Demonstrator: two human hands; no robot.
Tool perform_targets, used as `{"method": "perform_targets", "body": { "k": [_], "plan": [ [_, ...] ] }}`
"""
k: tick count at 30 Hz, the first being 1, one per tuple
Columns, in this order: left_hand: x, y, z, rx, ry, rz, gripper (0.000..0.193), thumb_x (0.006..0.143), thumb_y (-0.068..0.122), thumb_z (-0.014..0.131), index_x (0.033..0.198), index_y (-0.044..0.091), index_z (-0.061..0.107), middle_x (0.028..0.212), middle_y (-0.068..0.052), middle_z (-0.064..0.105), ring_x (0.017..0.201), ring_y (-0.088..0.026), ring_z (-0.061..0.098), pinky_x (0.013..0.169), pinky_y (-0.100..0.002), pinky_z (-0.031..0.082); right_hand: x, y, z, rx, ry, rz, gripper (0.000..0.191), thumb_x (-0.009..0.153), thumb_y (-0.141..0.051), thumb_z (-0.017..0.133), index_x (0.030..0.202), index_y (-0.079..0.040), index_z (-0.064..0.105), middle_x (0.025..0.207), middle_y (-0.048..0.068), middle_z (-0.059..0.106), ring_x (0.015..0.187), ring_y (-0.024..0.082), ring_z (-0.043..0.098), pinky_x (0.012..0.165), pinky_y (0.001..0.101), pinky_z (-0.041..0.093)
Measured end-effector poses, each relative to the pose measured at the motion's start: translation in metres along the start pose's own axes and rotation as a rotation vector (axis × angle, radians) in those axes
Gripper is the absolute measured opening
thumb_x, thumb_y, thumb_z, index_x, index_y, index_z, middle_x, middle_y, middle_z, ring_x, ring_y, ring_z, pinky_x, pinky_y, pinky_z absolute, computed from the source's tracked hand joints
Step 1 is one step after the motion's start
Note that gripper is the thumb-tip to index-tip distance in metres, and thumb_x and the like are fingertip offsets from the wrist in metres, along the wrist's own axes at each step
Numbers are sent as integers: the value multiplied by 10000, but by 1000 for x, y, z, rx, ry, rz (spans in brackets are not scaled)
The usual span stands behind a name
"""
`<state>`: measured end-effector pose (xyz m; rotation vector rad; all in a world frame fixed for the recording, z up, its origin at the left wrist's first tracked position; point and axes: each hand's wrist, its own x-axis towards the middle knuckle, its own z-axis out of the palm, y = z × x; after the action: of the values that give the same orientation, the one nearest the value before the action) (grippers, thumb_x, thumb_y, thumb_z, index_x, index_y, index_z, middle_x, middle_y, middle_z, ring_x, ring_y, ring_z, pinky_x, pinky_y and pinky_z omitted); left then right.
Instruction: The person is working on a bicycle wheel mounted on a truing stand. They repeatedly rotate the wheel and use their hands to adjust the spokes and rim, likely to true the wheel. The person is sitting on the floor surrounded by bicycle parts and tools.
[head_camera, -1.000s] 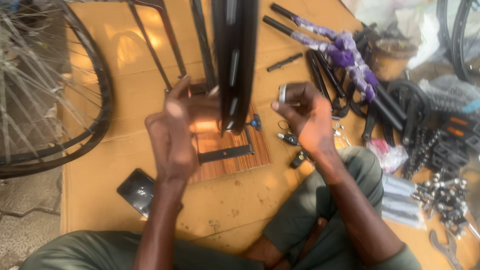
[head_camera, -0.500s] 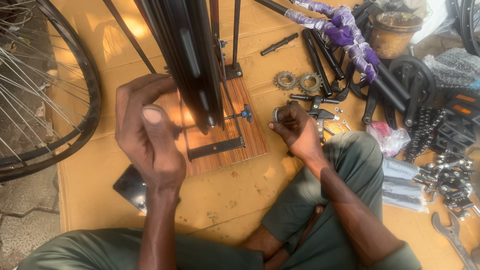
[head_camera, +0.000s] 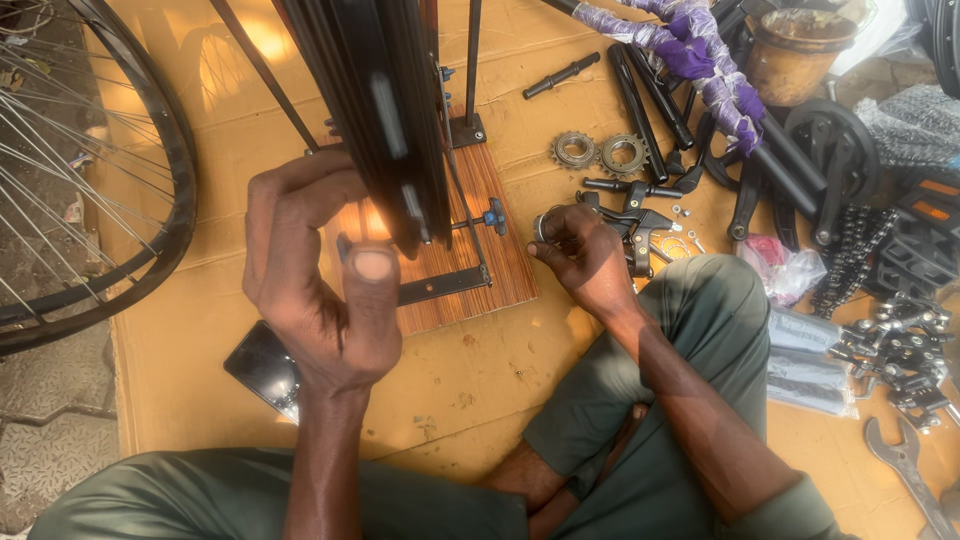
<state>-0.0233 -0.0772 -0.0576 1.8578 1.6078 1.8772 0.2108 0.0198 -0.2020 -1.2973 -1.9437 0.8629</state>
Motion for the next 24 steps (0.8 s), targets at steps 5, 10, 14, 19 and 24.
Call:
{"method": "perform_targets", "body": {
  "k": [5, 10, 14, 19, 24],
  "plan": [
    [-6, -3, 0, 26, -16, 11, 506, 1126, 528, 552, 1120, 28, 634, 1124, -123, 646, 1074, -216, 624, 884, -328, 493, 0, 1, 1, -10, 1, -26, 272, 843, -146, 833, 939, 4, 627, 953, 94, 655, 732, 192, 658, 650, 319, 552],
    [-8, -4, 0, 73, -37, -7, 492, 1072, 515, 587, 1081, 27, 647, 1072, -109, 665, 939, -188, 584, 741, -292, 426, 0, 1, 2, 0, -2, -43, 272, 830, -129, 844, 918, 6, 625, 963, 92, 663, 716, 186, 646, 633, 318, 543],
    [-8, -5, 1, 50, -37, 13, 471, 1102, 491, 532, 1084, 35, 650, 1036, -107, 674, 959, -198, 607, 846, -346, 444, 0, 3, 4, 3, -10, -43, 264, 827, -119, 841, 938, 4, 635, 943, 92, 659, 712, 183, 642, 637, 316, 543],
    [-7, -13, 6, -100, 31, -13, 492, 1127, 484, 464, 1066, 35, 655, 1068, -106, 683, 996, -198, 651, 863, -345, 490, 0, 6, 8, 2, -14, -55, 248, 839, -108, 835, 938, 0, 635, 934, 83, 651, 731, 175, 649, 661, 310, 553],
    [-6, -22, 13, -166, 66, -9, 521, 1135, 477, 429, 1037, 28, 675, 1039, -101, 700, 1007, -203, 674, 872, -332, 492, 1, 8, 11, -1, -12, -84, 223, 850, -99, 820, 937, 3, 641, 952, 88, 640, 748, 176, 653, 677, 312, 565]
  ]
}}
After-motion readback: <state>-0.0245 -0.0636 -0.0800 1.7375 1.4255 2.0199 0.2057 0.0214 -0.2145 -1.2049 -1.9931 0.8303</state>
